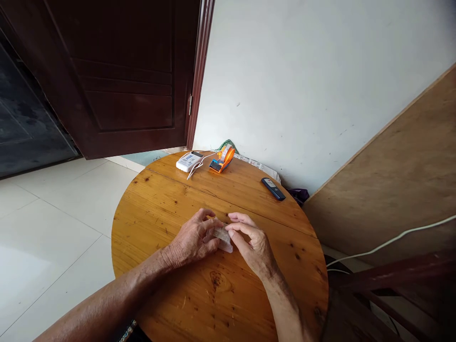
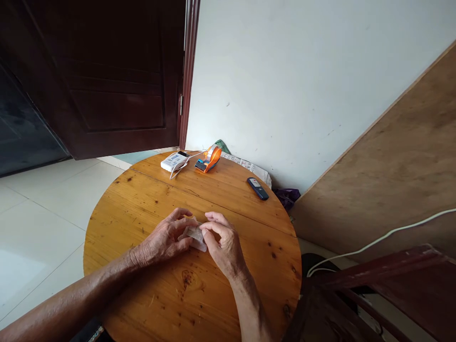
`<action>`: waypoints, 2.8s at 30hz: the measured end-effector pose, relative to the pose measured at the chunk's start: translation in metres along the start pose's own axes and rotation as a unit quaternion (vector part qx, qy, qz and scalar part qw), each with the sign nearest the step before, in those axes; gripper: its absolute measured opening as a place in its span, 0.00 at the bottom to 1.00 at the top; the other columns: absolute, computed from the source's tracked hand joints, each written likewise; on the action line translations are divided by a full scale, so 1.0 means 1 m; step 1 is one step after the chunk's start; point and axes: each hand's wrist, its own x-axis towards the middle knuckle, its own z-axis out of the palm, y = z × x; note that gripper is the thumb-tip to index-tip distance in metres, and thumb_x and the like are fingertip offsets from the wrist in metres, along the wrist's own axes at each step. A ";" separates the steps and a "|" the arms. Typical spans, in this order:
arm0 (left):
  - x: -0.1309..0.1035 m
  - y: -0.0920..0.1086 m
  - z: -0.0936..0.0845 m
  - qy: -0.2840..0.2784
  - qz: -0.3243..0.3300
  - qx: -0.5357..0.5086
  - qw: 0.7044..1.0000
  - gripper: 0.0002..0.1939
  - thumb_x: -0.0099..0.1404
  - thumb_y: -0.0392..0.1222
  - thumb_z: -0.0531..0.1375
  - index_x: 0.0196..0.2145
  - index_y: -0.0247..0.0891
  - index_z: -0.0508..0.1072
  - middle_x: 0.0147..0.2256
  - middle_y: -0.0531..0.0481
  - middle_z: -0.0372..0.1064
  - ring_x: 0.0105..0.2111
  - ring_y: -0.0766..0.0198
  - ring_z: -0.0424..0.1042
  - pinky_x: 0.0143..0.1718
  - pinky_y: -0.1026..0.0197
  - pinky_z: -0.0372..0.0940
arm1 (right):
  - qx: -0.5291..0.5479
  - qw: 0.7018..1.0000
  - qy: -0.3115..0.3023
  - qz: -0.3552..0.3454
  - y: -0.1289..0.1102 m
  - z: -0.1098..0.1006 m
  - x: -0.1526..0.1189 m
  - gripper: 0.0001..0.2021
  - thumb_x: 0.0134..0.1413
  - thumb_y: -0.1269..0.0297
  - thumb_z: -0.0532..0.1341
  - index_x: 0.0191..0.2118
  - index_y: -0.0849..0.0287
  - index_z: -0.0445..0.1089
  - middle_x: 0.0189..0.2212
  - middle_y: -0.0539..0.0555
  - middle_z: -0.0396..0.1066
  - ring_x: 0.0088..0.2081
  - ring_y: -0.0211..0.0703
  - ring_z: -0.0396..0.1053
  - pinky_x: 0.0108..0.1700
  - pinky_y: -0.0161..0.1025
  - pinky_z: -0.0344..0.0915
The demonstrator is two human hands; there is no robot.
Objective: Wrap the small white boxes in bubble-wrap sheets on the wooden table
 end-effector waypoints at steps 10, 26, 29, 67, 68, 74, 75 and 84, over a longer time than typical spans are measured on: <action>0.000 -0.001 0.002 0.010 -0.004 -0.006 1.000 0.20 0.57 0.35 0.63 0.48 0.41 0.75 0.52 0.45 0.63 0.44 0.59 0.72 0.46 0.57 0.70 | -0.003 0.999 -0.015 -0.033 -0.005 0.000 0.000 0.09 0.56 0.69 0.58 0.31 0.54 0.77 0.46 0.56 0.75 0.48 0.48 0.72 0.52 0.44 0.67; 0.000 0.002 0.000 0.006 -0.013 -0.002 1.000 0.17 0.58 0.36 0.64 0.46 0.43 0.76 0.51 0.45 0.63 0.41 0.60 0.73 0.44 0.56 0.70 | 0.014 0.996 -0.034 0.083 -0.003 -0.005 0.001 0.15 0.53 0.66 0.57 0.47 0.56 0.72 0.41 0.55 0.78 0.47 0.49 0.74 0.50 0.44 0.68; 0.000 0.000 0.000 0.007 -0.003 -0.002 1.000 0.17 0.59 0.37 0.64 0.47 0.42 0.76 0.52 0.45 0.62 0.42 0.59 0.73 0.45 0.56 0.70 | 0.019 0.997 -0.008 0.077 -0.002 -0.006 0.001 0.14 0.54 0.66 0.57 0.47 0.56 0.71 0.43 0.55 0.78 0.48 0.49 0.73 0.53 0.46 0.66; -0.001 -0.002 0.003 0.011 0.016 0.004 1.000 0.15 0.59 0.37 0.62 0.45 0.42 0.75 0.51 0.45 0.64 0.42 0.60 0.73 0.45 0.57 0.70 | 0.057 0.986 0.040 0.151 0.016 0.000 0.003 0.15 0.53 0.59 0.57 0.46 0.55 0.71 0.45 0.57 0.77 0.46 0.50 0.74 0.50 0.47 0.68; -0.001 -0.001 0.004 0.015 0.012 0.005 1.000 0.15 0.59 0.38 0.63 0.46 0.42 0.75 0.51 0.45 0.64 0.42 0.59 0.73 0.45 0.56 0.70 | 0.071 0.984 0.022 0.159 0.016 0.000 0.003 0.16 0.55 0.57 0.56 0.46 0.55 0.71 0.45 0.57 0.77 0.45 0.50 0.74 0.50 0.47 0.69; 0.000 0.000 0.007 0.029 -0.003 -0.005 1.000 0.13 0.58 0.43 0.66 0.43 0.43 0.77 0.48 0.46 0.67 0.44 0.57 0.72 0.46 0.55 0.69 | 0.083 0.984 -0.047 0.150 0.010 0.001 0.003 0.17 0.60 0.54 0.53 0.47 0.56 0.71 0.38 0.54 0.78 0.40 0.46 0.74 0.47 0.42 0.69; 0.001 0.001 0.007 0.028 -0.003 -0.004 1.000 0.13 0.59 0.43 0.65 0.43 0.43 0.77 0.48 0.46 0.67 0.45 0.57 0.72 0.46 0.55 0.69 | 0.088 0.984 -0.045 0.148 0.009 0.001 0.003 0.16 0.60 0.54 0.53 0.46 0.56 0.71 0.38 0.54 0.78 0.41 0.47 0.74 0.47 0.42 0.69; -0.003 0.001 0.003 0.031 0.012 0.020 0.999 0.18 0.58 0.38 0.62 0.47 0.41 0.73 0.54 0.44 0.62 0.48 0.56 0.71 0.49 0.54 0.68 | 0.074 0.993 -0.063 0.068 -0.002 -0.015 0.005 0.09 0.50 0.66 0.59 0.38 0.54 0.74 0.45 0.54 0.77 0.51 0.50 0.71 0.54 0.48 0.65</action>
